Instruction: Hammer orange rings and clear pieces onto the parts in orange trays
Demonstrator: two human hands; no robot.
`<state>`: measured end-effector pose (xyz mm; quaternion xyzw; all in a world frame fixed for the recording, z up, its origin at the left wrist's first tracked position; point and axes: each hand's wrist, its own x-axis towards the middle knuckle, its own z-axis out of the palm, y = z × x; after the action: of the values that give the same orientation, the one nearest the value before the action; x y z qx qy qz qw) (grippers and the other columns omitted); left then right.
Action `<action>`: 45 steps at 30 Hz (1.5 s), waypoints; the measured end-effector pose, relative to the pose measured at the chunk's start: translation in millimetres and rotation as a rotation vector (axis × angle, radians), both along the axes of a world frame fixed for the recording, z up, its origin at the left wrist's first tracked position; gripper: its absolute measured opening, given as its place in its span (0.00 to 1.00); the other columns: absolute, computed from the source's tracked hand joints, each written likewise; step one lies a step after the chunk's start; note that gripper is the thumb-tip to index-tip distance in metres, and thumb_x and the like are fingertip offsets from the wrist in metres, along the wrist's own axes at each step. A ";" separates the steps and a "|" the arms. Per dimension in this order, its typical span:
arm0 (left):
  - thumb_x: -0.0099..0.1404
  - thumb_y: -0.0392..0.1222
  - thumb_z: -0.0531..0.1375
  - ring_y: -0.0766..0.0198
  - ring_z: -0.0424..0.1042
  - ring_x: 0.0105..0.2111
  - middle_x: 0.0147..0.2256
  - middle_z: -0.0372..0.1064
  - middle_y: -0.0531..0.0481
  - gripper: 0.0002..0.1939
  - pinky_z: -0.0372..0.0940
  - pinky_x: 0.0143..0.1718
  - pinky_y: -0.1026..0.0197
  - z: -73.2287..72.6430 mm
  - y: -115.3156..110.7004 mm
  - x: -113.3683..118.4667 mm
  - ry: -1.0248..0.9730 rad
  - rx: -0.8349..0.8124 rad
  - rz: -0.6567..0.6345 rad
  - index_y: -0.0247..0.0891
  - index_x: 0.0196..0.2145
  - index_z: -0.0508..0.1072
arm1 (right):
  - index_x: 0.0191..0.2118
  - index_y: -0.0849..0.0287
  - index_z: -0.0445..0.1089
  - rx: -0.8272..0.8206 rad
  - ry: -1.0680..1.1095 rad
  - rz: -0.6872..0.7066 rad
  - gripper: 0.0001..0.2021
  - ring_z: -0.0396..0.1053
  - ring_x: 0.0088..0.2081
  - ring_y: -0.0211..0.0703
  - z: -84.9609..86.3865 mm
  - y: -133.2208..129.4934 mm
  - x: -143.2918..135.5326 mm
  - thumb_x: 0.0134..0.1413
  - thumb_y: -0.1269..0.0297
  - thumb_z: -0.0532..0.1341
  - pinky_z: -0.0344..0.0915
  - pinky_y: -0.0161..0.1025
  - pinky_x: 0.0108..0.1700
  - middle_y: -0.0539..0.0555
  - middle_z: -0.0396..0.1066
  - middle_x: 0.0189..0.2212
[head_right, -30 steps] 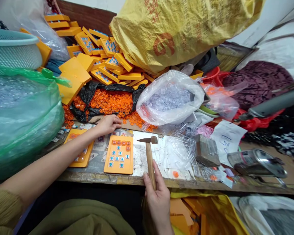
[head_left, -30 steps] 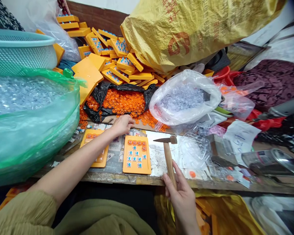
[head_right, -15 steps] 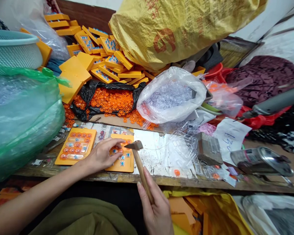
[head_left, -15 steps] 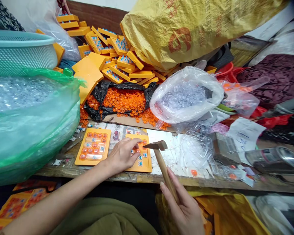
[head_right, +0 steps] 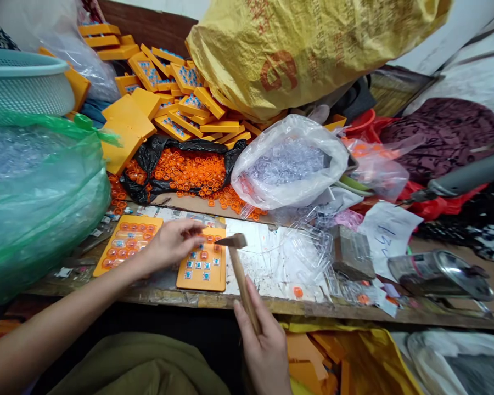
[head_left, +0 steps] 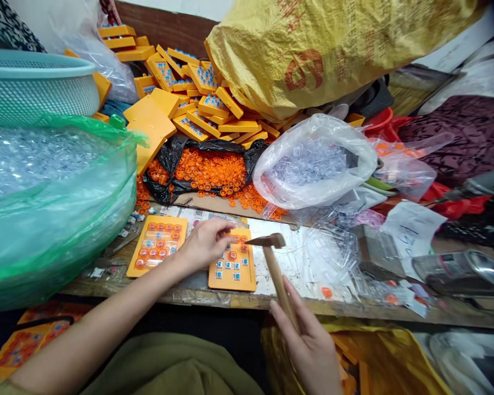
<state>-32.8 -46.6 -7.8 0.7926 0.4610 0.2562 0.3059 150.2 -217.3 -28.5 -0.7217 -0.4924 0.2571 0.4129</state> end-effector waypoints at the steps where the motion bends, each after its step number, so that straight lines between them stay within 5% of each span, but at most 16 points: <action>1: 0.62 0.35 0.58 0.62 0.75 0.34 0.36 0.77 0.46 0.08 0.69 0.38 0.61 -0.3 13.7 3.7 0.041 0.063 0.018 0.34 0.38 0.75 | 0.55 0.58 0.70 0.001 0.046 -0.076 0.24 0.74 0.44 0.50 -1.7 3.4 -0.5 0.53 0.54 0.62 0.73 0.39 0.43 0.56 0.75 0.47; 3: 0.63 0.31 0.54 0.60 0.73 0.42 0.41 0.75 0.43 0.11 0.67 0.46 0.57 -3.1 41.8 13.5 0.090 0.122 0.024 0.34 0.40 0.76 | 0.58 0.58 0.66 -0.020 0.161 -0.162 0.29 0.74 0.30 0.44 -3.3 11.5 -2.0 0.51 0.53 0.63 0.72 0.36 0.30 0.54 0.77 0.35; 6: 0.61 0.30 0.55 0.56 0.72 0.44 0.41 0.75 0.42 0.12 0.65 0.48 0.54 -9.8 72.1 27.6 0.147 0.114 -0.010 0.34 0.39 0.77 | 0.62 0.58 0.59 -0.064 0.340 -0.197 0.35 0.59 0.16 0.33 -1.0 22.7 -4.9 0.50 0.53 0.65 0.60 0.31 0.18 0.46 0.68 0.19; 11: 0.60 0.33 0.57 0.58 0.74 0.35 0.32 0.76 0.46 0.11 0.67 0.39 0.59 -14.3 79.3 31.6 0.194 0.054 -0.068 0.37 0.36 0.78 | 0.64 0.59 0.55 -0.027 0.511 -0.246 0.40 0.55 0.15 0.30 1.9 29.6 -5.7 0.46 0.52 0.67 0.55 0.28 0.16 0.44 0.65 0.18; 16: 0.58 0.32 0.57 0.56 0.72 0.39 0.36 0.73 0.44 0.09 0.65 0.42 0.59 -19.1 78.8 29.4 0.205 0.062 -0.062 0.35 0.29 0.78 | 0.65 0.58 0.53 -0.030 0.555 -0.219 0.43 0.56 0.14 0.29 -2.7 32.0 -0.5 0.45 0.52 0.68 0.55 0.28 0.14 0.45 0.67 0.20; 25: 0.63 0.34 0.54 0.59 0.72 0.37 0.36 0.74 0.44 0.11 0.66 0.42 0.58 -5.0 30.1 12.7 0.107 0.063 -0.039 0.34 0.37 0.76 | 0.63 0.59 0.57 -0.060 0.483 -0.293 0.41 0.55 0.15 0.30 7.0 12.1 -13.0 0.44 0.52 0.69 0.57 0.28 0.17 0.42 0.61 0.14; 29: 0.60 0.34 0.56 0.61 0.72 0.33 0.34 0.74 0.46 0.10 0.67 0.38 0.59 6.6 6.9 -5.5 -0.057 -0.081 0.059 0.33 0.39 0.75 | 0.61 0.56 0.62 -0.071 0.464 -0.298 0.35 0.55 0.15 0.29 8.1 -6.2 -18.4 0.46 0.53 0.67 0.58 0.28 0.16 0.46 0.70 0.21; 32: 0.56 0.33 0.60 0.64 0.71 0.30 0.30 0.73 0.49 0.08 0.67 0.34 0.61 11.9 -8.4 -20.7 -0.235 -0.402 0.066 0.34 0.35 0.74 | 0.57 0.55 0.67 -0.074 0.324 -0.167 0.28 0.65 0.18 0.31 2.2 -17.7 -10.3 0.49 0.55 0.66 0.65 0.28 0.18 0.52 0.77 0.37; 34: 0.54 0.34 0.61 0.66 0.69 0.28 0.28 0.70 0.51 0.08 0.66 0.33 0.62 12.6 -19.4 -28.1 -0.325 -0.590 0.055 0.34 0.34 0.72 | 0.54 0.55 0.70 -0.033 0.173 -0.023 0.23 0.75 0.29 0.39 -2.8 -23.2 -2.5 0.50 0.58 0.66 0.73 0.29 0.29 0.54 0.74 0.47; 36: 0.52 0.34 0.63 0.67 0.68 0.27 0.27 0.67 0.53 0.10 0.65 0.32 0.63 10.8 -29.2 -31.2 -0.380 -0.677 0.077 0.34 0.34 0.70 | 0.54 0.53 0.70 0.035 0.041 0.120 0.21 0.75 0.44 0.44 -6.4 -26.0 2.0 0.53 0.63 0.64 0.72 0.32 0.44 0.52 0.72 0.51; 39: 0.52 0.34 0.63 0.68 0.67 0.27 0.26 0.66 0.54 0.11 0.65 0.32 0.64 4.7 -37.7 -29.3 -0.392 -0.687 0.115 0.35 0.35 0.68 | 0.60 0.48 0.62 0.128 -0.082 0.274 0.26 0.69 0.53 0.42 -7.1 -25.4 -0.4 0.56 0.70 0.61 0.65 0.33 0.54 0.48 0.68 0.55; 45: 0.54 0.36 0.62 0.67 0.66 0.25 0.26 0.67 0.53 0.07 0.63 0.28 0.64 -7.6 -46.8 -24.2 -0.234 -0.445 0.139 0.36 0.33 0.70 | 0.64 0.48 0.54 0.193 -0.241 0.426 0.30 0.70 0.51 0.40 -6.6 -18.5 -9.7 0.58 0.74 0.58 0.65 0.29 0.51 0.51 0.69 0.54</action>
<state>-57.0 -93.4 -15.5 0.6373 0.5207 0.2588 0.5058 140.5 -235.7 -35.1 -0.5844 -0.7013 0.2021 0.3549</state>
